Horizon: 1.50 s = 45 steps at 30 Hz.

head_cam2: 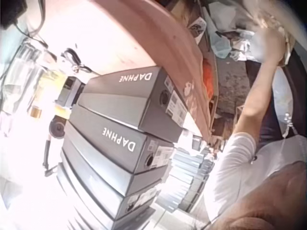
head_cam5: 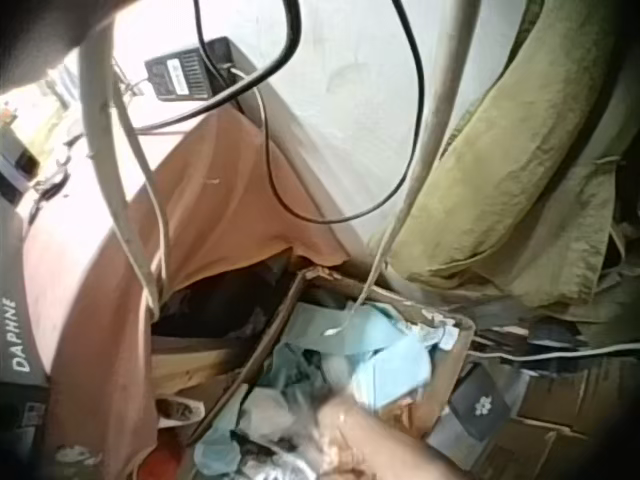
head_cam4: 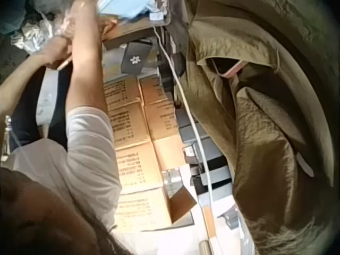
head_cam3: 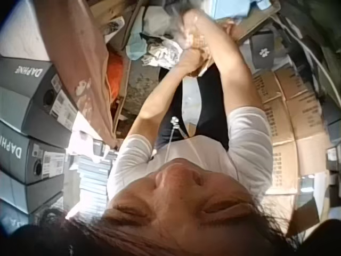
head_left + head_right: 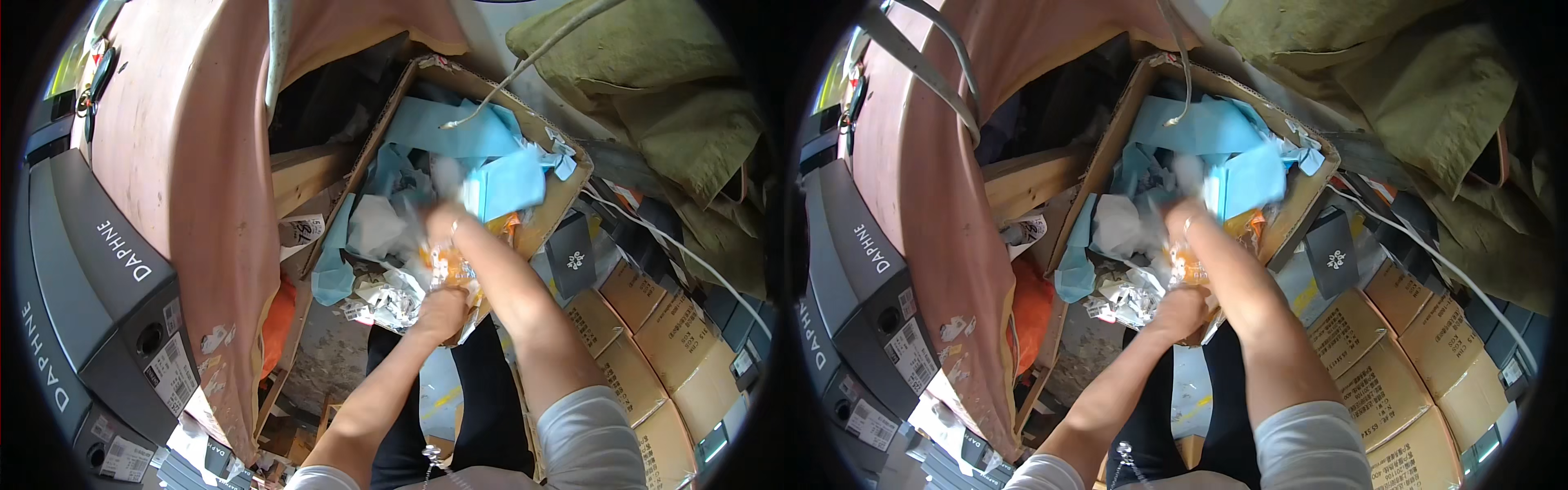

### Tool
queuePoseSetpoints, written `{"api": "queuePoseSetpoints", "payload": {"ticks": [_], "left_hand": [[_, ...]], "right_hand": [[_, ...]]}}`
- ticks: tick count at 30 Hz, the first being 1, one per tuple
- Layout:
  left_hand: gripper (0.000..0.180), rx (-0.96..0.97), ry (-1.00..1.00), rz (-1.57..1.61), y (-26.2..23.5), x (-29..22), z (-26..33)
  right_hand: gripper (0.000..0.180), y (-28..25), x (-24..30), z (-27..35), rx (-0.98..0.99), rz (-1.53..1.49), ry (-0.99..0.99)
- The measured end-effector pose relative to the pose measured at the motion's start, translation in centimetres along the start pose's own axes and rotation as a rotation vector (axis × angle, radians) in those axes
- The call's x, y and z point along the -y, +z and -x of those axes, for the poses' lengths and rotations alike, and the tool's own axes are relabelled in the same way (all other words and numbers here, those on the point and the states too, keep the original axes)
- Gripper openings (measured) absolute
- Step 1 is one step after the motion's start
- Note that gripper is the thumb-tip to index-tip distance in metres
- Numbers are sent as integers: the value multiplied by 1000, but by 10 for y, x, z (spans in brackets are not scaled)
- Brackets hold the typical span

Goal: Packaging black high-heeled shoes into branded boxes with protective tissue paper and silica packets.

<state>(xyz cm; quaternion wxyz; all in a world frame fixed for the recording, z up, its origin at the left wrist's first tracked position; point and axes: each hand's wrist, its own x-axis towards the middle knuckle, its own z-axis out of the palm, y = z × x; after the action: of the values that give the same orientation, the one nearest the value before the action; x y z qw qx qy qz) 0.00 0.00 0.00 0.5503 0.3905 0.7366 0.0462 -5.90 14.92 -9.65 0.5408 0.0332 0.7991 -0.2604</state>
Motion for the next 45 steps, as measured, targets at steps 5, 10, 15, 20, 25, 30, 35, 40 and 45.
{"api": "queuePoseSetpoints", "payload": {"ticks": [5, 10, 15, 20, 25, 30, 35, 40, 45], "left_hand": [[33, -774, 196, 179, -77, 9, 30], [49, 96, -62, 525, -3, 67, -39], [46, 39, -102, 204, 63, 57, -59], [36, 47, -176, 185, 50, 44, -55], [22, -302, -8, 123, 15, 31, -23], [43, -819, 203, 265, -51, 15, 0], [75, -751, 264, 206, -97, 3, -26], [83, -228, 126, 226, -88, 30, -48], [63, -326, 152, 97, -67, 16, -17]], "right_hand": [[51, 94, -1, 99, -333, -127, -229], [44, 93, -1, 120, -409, -325, -485], [35, 2, -13, 79, -1029, -492, -276], [48, -14, -30, -11, -818, -475, 197], [48, 40, -30, 0, -567, -327, 6], [40, 82, -1, 82, -249, -165, -151], [40, 112, 8, 78, -304, -171, -189], [29, 107, 24, 89, -374, -232, -195], [15, 83, 20, 140, -405, -194, -402]]}}
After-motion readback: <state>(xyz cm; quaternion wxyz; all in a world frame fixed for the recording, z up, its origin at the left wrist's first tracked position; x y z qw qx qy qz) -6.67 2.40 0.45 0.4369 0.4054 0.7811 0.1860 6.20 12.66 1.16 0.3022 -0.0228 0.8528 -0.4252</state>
